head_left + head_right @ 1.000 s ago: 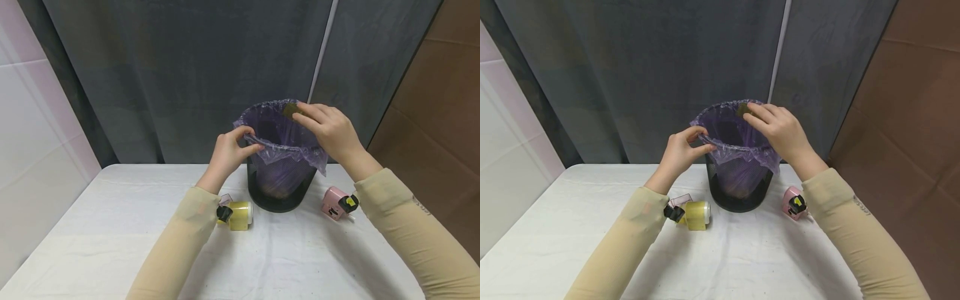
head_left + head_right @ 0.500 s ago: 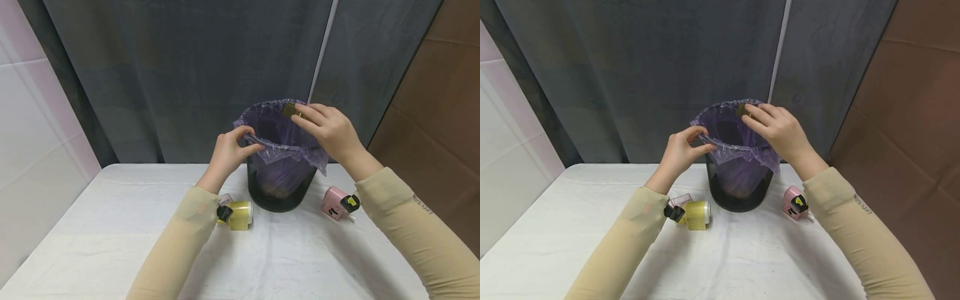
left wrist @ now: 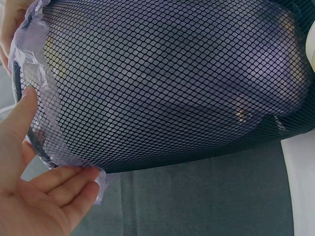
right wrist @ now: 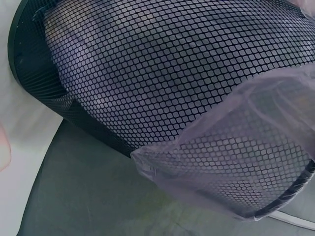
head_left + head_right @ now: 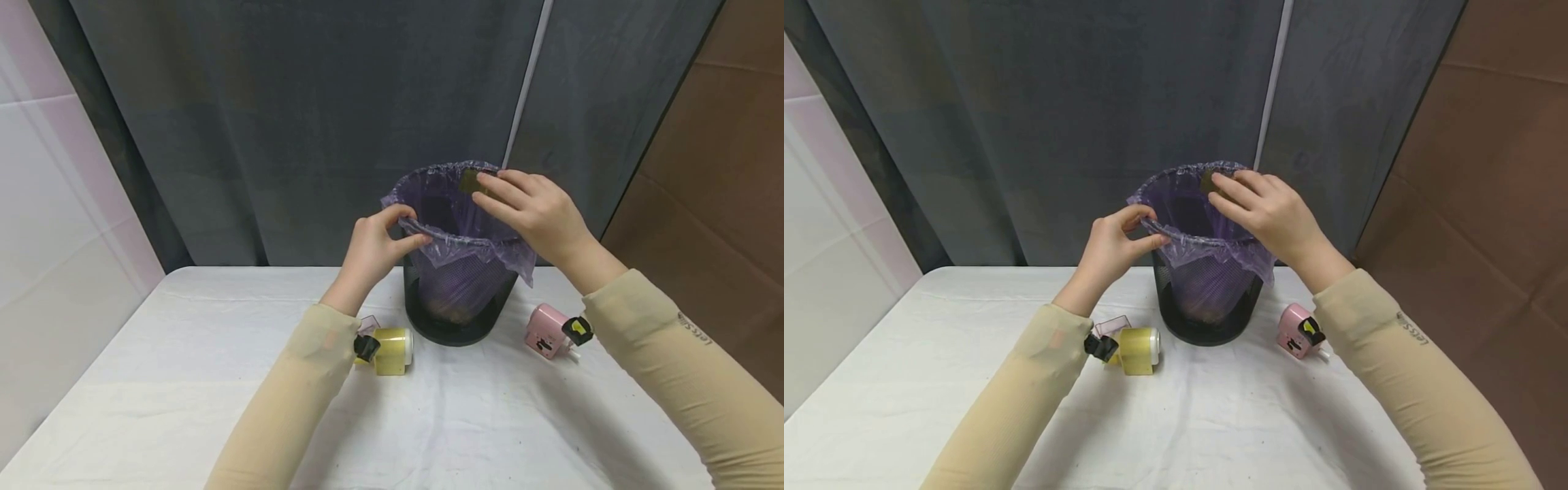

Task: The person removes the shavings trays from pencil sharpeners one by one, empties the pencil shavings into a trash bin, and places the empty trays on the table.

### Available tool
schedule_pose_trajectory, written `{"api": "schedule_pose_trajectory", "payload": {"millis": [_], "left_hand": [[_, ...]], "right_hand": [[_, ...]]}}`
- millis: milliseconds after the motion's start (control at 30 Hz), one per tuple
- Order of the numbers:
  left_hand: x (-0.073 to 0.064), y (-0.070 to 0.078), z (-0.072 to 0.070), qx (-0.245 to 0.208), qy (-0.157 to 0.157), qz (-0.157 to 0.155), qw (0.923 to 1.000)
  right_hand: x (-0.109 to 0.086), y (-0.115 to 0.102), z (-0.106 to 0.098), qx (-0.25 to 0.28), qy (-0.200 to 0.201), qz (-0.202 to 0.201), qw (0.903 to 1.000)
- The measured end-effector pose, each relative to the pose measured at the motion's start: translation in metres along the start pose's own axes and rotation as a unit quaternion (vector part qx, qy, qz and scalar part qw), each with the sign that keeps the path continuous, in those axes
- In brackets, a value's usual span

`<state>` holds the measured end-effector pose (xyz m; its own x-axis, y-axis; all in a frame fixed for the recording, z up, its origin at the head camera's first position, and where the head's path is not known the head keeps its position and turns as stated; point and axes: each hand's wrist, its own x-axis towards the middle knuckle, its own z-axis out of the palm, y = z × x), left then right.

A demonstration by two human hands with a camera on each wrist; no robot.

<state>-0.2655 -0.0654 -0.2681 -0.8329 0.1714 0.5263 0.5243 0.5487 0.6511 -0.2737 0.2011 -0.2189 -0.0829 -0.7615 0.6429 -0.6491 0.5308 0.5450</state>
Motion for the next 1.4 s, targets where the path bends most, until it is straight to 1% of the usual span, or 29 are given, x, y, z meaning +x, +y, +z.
{"api": "schedule_pose_trajectory", "payload": {"millis": [200, 667, 1400], "left_hand": [[-0.0005, 0.0004, -0.0002, -0.003, -0.002, -0.002, 1.0], [-0.0015, 0.0013, 0.0006, -0.002, 0.001, 0.002, 1.0], [-0.002, 0.0004, 0.0003, -0.002, 0.001, -0.001, 1.0]], "right_hand": [[0.0008, -0.0002, -0.0016, -0.001, -0.018, -0.009, 0.9998], [0.0021, 0.0014, -0.0029, -0.019, -0.027, -0.056, 0.9979], [0.0018, 0.002, -0.0023, -0.041, -0.026, -0.076, 0.9959]]}}
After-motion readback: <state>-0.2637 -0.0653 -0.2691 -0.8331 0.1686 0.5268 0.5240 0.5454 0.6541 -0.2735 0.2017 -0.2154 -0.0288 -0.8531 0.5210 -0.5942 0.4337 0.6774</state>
